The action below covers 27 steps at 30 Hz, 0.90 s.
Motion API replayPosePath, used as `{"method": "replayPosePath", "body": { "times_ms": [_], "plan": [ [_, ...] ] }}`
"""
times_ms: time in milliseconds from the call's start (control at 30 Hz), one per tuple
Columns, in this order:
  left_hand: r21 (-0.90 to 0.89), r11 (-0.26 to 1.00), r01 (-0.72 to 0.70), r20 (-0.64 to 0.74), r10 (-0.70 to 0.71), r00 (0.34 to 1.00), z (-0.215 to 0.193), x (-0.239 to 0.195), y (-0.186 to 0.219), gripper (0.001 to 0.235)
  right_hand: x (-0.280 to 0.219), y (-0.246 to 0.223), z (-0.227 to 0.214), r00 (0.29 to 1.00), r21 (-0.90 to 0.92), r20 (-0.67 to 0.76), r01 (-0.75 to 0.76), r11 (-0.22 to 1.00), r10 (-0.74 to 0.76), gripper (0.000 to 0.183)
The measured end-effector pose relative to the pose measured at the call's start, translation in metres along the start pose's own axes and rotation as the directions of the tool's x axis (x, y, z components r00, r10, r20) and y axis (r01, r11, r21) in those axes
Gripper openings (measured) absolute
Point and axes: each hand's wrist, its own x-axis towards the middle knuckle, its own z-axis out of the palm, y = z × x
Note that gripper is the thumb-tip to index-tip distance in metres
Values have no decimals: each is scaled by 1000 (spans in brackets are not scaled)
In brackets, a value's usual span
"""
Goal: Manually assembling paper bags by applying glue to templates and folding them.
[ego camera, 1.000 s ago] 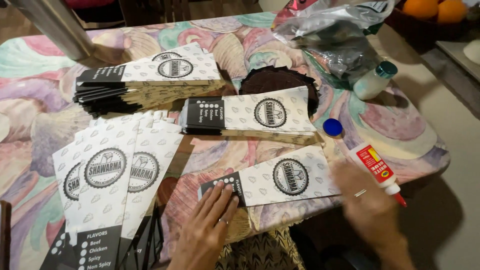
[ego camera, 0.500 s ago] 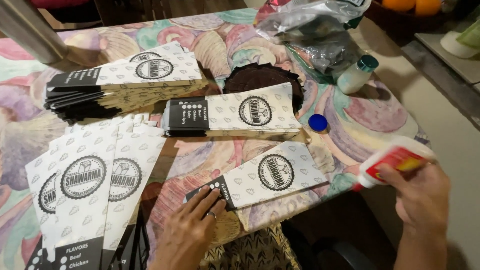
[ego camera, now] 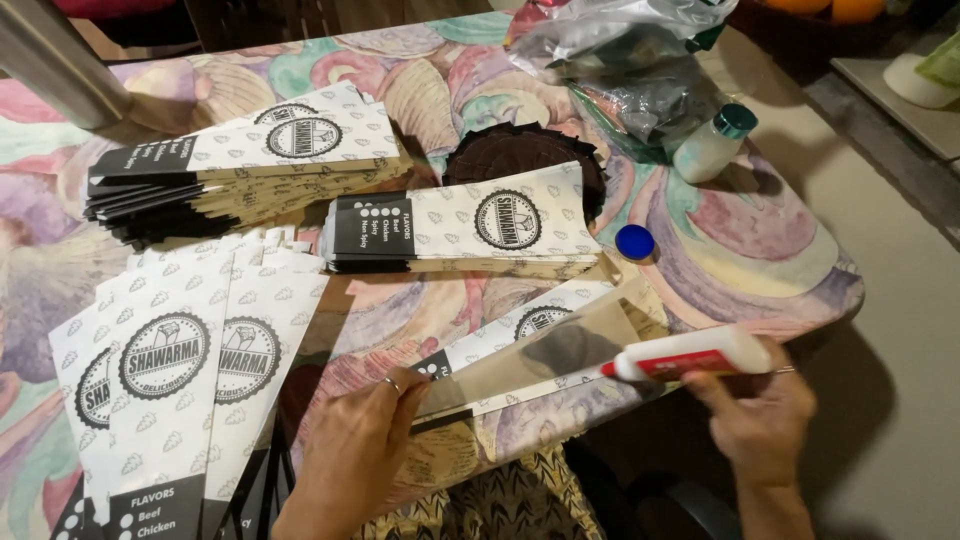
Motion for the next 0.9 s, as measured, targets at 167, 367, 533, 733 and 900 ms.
{"method": "replayPosePath", "body": {
  "times_ms": [167, 367, 533, 733, 900],
  "plan": [
    [6, 999, -39, -97, 39, 994, -17, 5, 8, 24, 16, 8, -22, 996, 196, -81, -7, 980, 23, 39],
    [7, 999, 51, -20, -51, 999, -20, 11, 8, 21, 6, 10, -13, 995, 180, -98, 0, 984, 18, 44],
    [-54, 996, 74, -4, -74, 997, -31, 17, 9, 21, -27, 7, 30, 998, 45, -6, -61, 997, 61, 49],
    [-148, 980, 129, 100, -115, 988, -47, 24, 13, 21, -52, -63, 109, 981, 370, 180, -136, 919, 73, 40],
    [-146, 959, 243, 245, -203, 948, -46, 22, 5, 12, -57, -119, 151, 929, 496, 369, -171, 851, -29, 45]
  ]
}}
